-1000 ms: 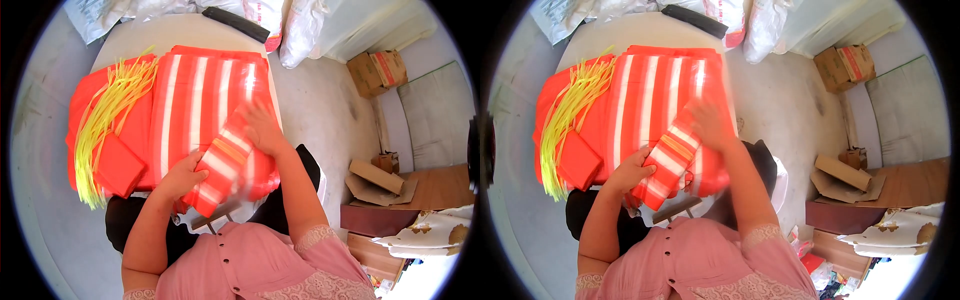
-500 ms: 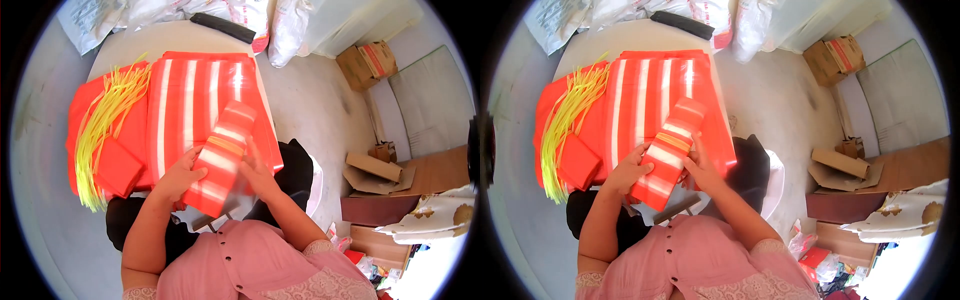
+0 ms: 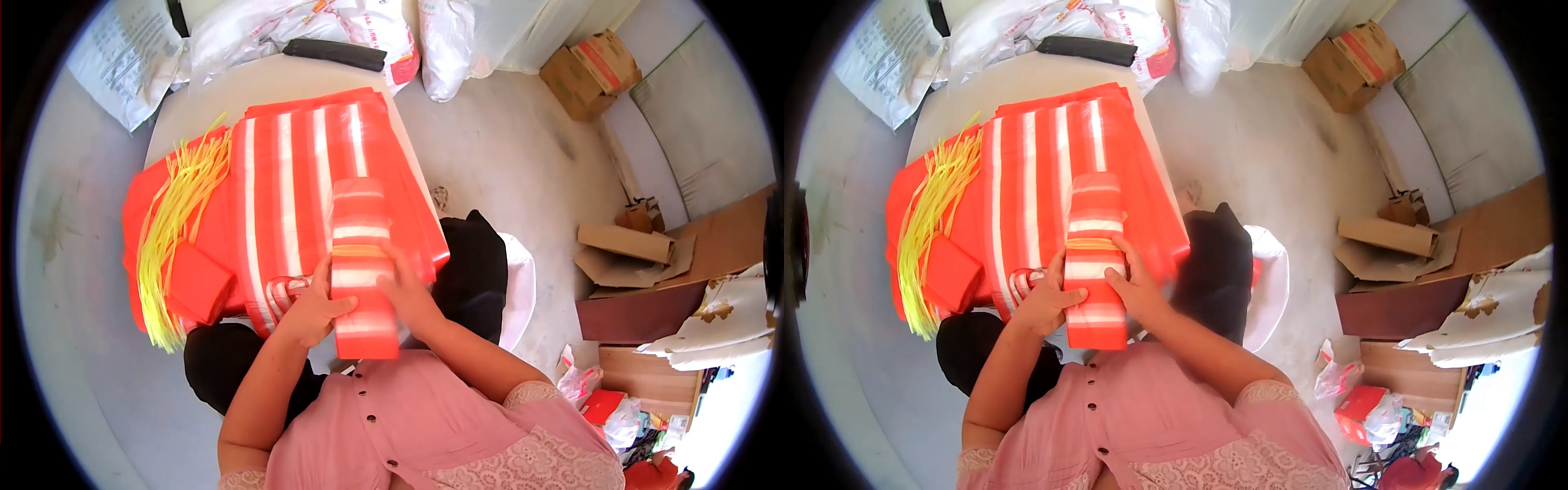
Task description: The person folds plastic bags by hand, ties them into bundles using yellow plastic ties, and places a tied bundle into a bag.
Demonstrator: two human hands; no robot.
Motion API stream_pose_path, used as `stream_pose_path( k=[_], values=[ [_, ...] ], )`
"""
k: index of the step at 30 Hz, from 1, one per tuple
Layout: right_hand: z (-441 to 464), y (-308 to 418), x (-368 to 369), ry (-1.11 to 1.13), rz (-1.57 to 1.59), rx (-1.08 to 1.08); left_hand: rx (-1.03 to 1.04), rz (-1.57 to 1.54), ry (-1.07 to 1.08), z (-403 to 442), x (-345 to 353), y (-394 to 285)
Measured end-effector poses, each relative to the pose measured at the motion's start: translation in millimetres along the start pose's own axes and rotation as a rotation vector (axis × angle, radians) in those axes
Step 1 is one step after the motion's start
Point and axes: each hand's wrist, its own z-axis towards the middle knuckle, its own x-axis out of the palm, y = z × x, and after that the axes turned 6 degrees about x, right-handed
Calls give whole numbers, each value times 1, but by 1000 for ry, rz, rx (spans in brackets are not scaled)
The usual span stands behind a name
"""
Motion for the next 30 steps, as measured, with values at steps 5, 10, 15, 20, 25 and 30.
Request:
stream_pose_path(
  k=[5, 10, 15, 20, 25, 30],
  values=[
    [-10, -4, -11, -1, 76, -2, 35, 47, -79, -10, 21, 18],
    [-19, -17, -24, 42, 97, 23, 43, 58, -120, -18, 32, 39],
    [-27, -24, -31, 23, 86, -65, 151, 115, -185, -24, 44, 58],
    [-32, -31, -39, 34, 167, -76, 163, 129, -220, -29, 60, 59],
    [-36, -41, -45, 42, 113, -54, 121, 169, -258, -31, 62, 64],
    [-40, -40, -49, 85, 170, -9, 99, 198, -285, -30, 67, 64]
  ],
)
